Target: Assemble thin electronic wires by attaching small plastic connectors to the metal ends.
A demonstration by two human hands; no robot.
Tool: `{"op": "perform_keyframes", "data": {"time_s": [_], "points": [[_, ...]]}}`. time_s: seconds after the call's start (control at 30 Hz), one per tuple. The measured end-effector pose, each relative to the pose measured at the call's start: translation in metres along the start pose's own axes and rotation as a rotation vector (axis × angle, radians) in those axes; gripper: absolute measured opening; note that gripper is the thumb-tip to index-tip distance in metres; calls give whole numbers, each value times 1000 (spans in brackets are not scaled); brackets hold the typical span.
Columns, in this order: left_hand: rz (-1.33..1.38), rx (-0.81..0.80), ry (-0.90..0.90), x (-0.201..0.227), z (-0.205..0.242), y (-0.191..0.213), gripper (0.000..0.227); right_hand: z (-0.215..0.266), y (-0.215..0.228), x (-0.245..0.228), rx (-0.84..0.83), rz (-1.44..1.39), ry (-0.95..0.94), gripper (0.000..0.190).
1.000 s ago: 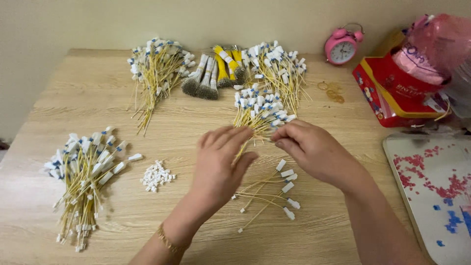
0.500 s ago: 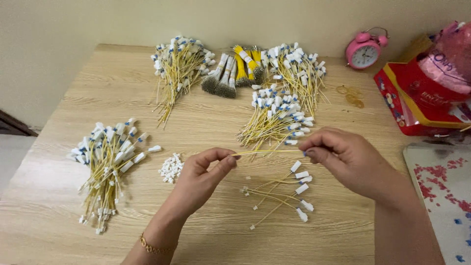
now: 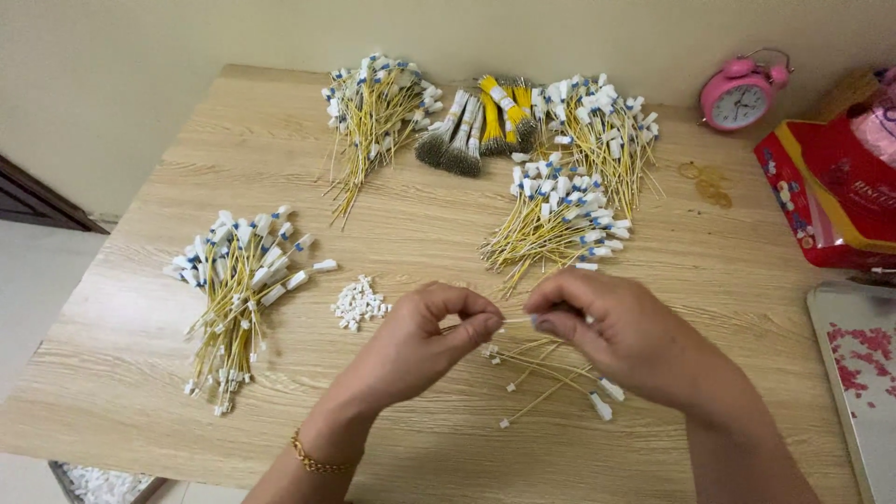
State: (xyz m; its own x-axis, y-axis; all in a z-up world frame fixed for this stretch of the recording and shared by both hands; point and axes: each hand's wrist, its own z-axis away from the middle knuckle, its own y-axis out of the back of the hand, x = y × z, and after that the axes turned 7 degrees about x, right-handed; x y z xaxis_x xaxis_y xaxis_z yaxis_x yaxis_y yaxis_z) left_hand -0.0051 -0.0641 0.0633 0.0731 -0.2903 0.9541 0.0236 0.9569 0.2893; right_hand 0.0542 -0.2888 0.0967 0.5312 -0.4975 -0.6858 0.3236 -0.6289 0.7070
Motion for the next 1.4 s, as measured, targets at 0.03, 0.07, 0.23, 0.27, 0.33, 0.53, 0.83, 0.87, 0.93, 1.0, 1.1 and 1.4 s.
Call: {"op": "perform_keyframes", "data": {"time_s": [0.03, 0.07, 0.23, 0.27, 0.33, 0.53, 0.83, 0.87, 0.93, 1.0, 1.1, 1.4], "points": [[2, 3, 3, -4, 0, 4, 14, -1, 5, 7, -4, -1, 1, 12], [32, 3, 70, -7, 0, 8, 15, -1, 9, 13, 2, -17, -97, 11], [58, 111, 146, -28, 1, 19, 18, -6, 13, 28, 66, -66, -402, 18], [51, 151, 181, -27, 0, 17, 18, -9, 7, 28, 40, 62, -402, 21], [43, 193, 220, -24, 0, 10, 18, -15, -10, 22, 10, 187, -400, 25], [142, 281, -80, -45, -3, -8, 14, -23, -54, 14, 14, -78, -94, 15], [541, 292, -15, -58, 1, -13, 22, -19, -58, 7, 125, -228, -138, 7], [562, 303, -10, -59, 1, -13, 22, -18, -58, 8, 135, -253, -136, 7], [582, 314, -7, -59, 0, -15, 21, -17, -60, 10, 145, -278, -133, 8], [639, 330, 7, -58, -1, -18, 20, -14, -62, 12, 164, -317, -154, 8], [643, 370, -3, -60, -1, -23, 21, -12, -62, 5, 203, -317, -173, 9], [331, 507, -215, -51, 1, -28, 13, -8, -57, -11, 216, -299, -175, 11]]}}
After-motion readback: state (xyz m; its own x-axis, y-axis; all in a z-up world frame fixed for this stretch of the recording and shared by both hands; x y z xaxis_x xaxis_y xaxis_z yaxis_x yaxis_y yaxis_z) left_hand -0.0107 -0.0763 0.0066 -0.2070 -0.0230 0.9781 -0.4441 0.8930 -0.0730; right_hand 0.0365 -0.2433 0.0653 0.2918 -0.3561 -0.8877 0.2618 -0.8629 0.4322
